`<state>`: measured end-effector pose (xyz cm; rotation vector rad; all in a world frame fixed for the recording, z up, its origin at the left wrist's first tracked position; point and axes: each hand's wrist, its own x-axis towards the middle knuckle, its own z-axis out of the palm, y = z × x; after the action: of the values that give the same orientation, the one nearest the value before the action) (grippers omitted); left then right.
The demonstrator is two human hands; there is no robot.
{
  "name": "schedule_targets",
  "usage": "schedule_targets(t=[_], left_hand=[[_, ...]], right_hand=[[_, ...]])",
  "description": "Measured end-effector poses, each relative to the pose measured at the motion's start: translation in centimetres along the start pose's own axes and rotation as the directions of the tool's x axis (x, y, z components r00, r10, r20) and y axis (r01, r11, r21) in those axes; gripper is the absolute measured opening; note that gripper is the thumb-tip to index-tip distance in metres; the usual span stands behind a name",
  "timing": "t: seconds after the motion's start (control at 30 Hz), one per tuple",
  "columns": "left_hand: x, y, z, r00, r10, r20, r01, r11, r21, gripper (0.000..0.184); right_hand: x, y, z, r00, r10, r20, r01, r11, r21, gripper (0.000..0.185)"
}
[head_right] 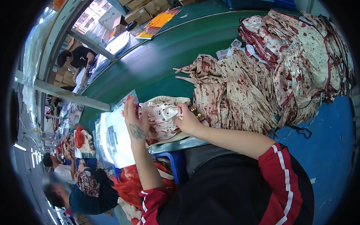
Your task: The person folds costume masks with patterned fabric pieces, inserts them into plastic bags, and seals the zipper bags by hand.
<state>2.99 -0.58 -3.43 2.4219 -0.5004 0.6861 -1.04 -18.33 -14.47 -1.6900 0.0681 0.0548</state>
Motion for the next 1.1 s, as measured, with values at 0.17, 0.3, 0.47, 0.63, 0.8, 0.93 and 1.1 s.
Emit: schedule_targets(t=[0.17, 0.3, 0.47, 0.63, 0.8, 0.93, 1.1], left_hand=[[-0.6, 3.3, 0.0, 0.909, 0.212, 0.359, -0.295, 0.936, 0.195, 0.077], [-2.1, -2.5, 3.6, 0.859, 0.015, 0.512, -0.189, 0.939, 0.289, 0.101], [-2.9, -4.7, 5.0, 0.853, 0.020, 0.521, -0.124, 0.978, 0.166, 0.116], [-2.1, -3.8, 4.4, 0.847, 0.010, 0.532, -0.109, 0.982, 0.156, 0.120], [0.1, -0.9, 0.3, 0.817, -0.116, 0.565, -0.030, 0.970, 0.242, 0.112], [2.5, -3.5, -4.7, 0.861, 0.018, 0.509, 0.032, 0.995, -0.089, 0.089], [2.2, -15.7, -9.3, 0.800, -0.555, 0.229, 0.525, 0.831, 0.181, 0.074]], right_hand=[[0.2, -0.2, -1.0, 0.997, 0.074, 0.029, -0.074, 0.997, -0.010, 0.052], [0.1, -1.9, -2.1, 0.956, 0.253, 0.151, -0.261, 0.964, 0.040, 0.050], [-1.4, -3.5, -2.7, 0.993, 0.053, 0.108, -0.012, 0.935, -0.354, 0.052], [-3.3, -2.4, -3.0, 0.834, -0.471, 0.286, 0.488, 0.390, -0.781, 0.055], [-4.2, -4.2, -4.1, 0.809, -0.509, 0.295, 0.556, 0.496, -0.667, 0.050], [-4.4, -4.6, -4.5, 0.791, -0.538, 0.291, 0.596, 0.571, -0.564, 0.042], [-4.4, -4.5, -5.3, 0.762, -0.600, 0.242, 0.628, 0.598, -0.498, 0.033]])
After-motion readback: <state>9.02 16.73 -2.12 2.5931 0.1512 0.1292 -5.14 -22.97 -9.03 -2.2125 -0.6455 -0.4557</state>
